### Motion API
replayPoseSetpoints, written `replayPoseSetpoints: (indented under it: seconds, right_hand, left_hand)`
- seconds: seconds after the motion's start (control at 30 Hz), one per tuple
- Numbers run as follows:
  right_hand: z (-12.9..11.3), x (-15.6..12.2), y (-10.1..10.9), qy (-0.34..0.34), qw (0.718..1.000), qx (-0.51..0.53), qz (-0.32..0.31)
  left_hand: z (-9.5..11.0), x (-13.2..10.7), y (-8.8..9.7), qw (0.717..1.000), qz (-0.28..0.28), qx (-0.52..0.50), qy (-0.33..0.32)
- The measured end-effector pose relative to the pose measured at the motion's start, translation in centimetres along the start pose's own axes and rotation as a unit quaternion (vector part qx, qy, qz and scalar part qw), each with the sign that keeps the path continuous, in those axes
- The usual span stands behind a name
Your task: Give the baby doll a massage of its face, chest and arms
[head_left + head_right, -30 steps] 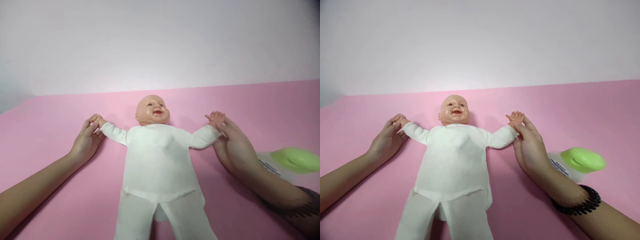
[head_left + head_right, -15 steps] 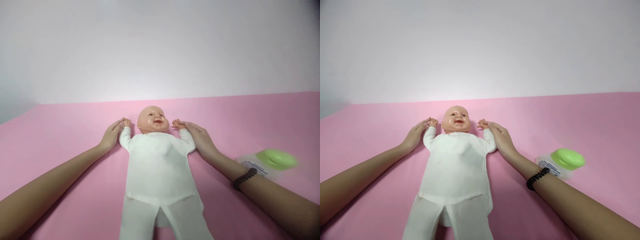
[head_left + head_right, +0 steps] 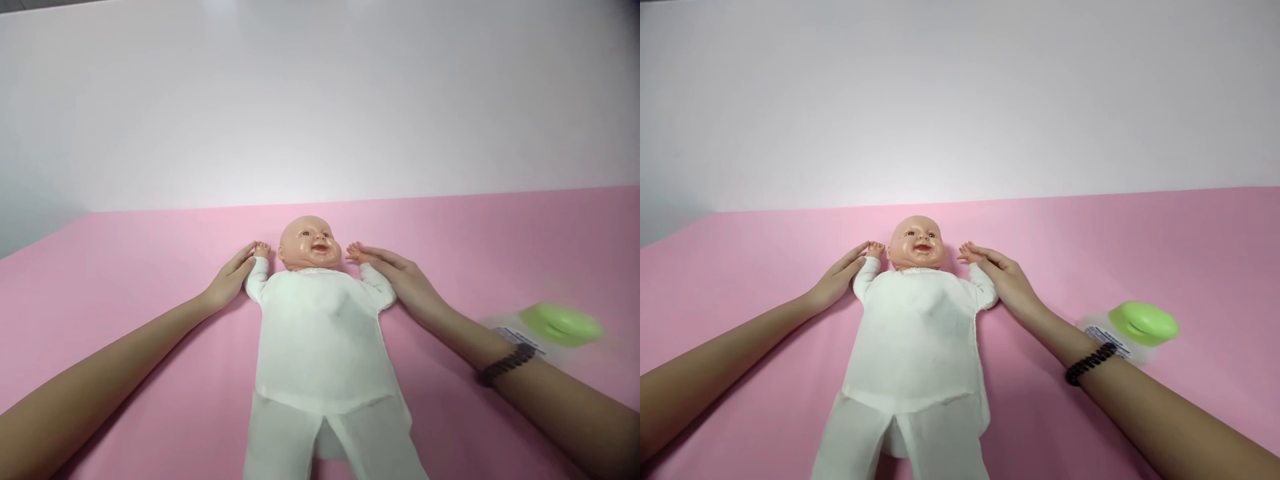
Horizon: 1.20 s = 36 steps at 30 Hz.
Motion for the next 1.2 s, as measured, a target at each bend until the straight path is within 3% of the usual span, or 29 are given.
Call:
replayPoseSetpoints:
  seconds: [0.1, 0.23, 0.3, 0.4, 0.53, 0.63, 0.7, 0.77, 0.9, 1.07, 1.13, 1.2]
  right_hand:
    - [-1.0, -0.3, 0.9, -0.006, 0.997, 0.081, -0.006]
    - [-2.9, -0.5, 2.0, 0.008, 0.989, 0.075, -0.126]
    - [-3.7, -0.7, 2.7, 0.016, 0.981, 0.044, -0.187]
    - [-4.5, -1.1, 3.8, 0.039, 0.957, -0.002, -0.286]
    - [-5.5, -2.3, 3.8, 0.075, 0.885, -0.081, -0.453]
    - [-6.1, -3.2, 2.9, 0.056, 0.83, -0.172, -0.528]
    - [-6.6, -3.8, 2.2, 0.046, 0.813, -0.194, -0.547]
    - [-6.9, -4.2, 1.7, 0.039, 0.82, -0.172, -0.544]
    - [-6.8, -4.9, 0.9, 0.032, 0.818, -0.176, -0.546]
    - [-6.7, -5.4, 0.5, 0.078, 0.78, -0.25, -0.569]
    - [-6.8, -5.1, 0.7, 0.079, 0.781, -0.235, -0.574]
    - [-6.8, -4.6, 1.3, 0.071, 0.797, -0.197, -0.567]
  left_hand:
    - [0.4, -0.7, 0.2, 0.994, 0.025, -0.1, 0.048]
    - [1.1, -1.3, 0.5, 0.987, 0.075, -0.145, 0.009]
    - [1.5, -1.6, 0.5, 0.985, 0.076, -0.145, -0.06]
    - [2.3, -2.3, 0.4, 0.974, 0.036, -0.094, -0.201]
    - [3.3, -3.5, 0.1, 0.941, -0.035, -0.036, -0.336]
    - [4.3, -4.4, -0.5, 0.904, -0.116, 0.03, -0.411]
    - [4.9, -5.0, -1.3, 0.875, -0.207, 0.099, -0.426]
    - [5.3, -5.4, -2.0, 0.851, -0.29, 0.156, -0.408]
    - [6.0, -5.7, -2.6, 0.818, -0.355, 0.198, -0.406]
    - [6.0, -5.9, -2.5, 0.802, -0.349, 0.167, -0.455]
    - [5.6, -6.0, -2.3, 0.816, -0.322, 0.153, -0.454]
    - [5.2, -6.0, -2.0, 0.848, -0.252, 0.124, -0.449]
Point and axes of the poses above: each hand's wrist, its own x-axis towards the middle knuckle, its own y-axis out of the back of the hand, z = x × y, the point moved 3 cm from there along x, towards the middle knuckle, and after that the axes turned 2 degrees about -x, right-handed, at the moved point
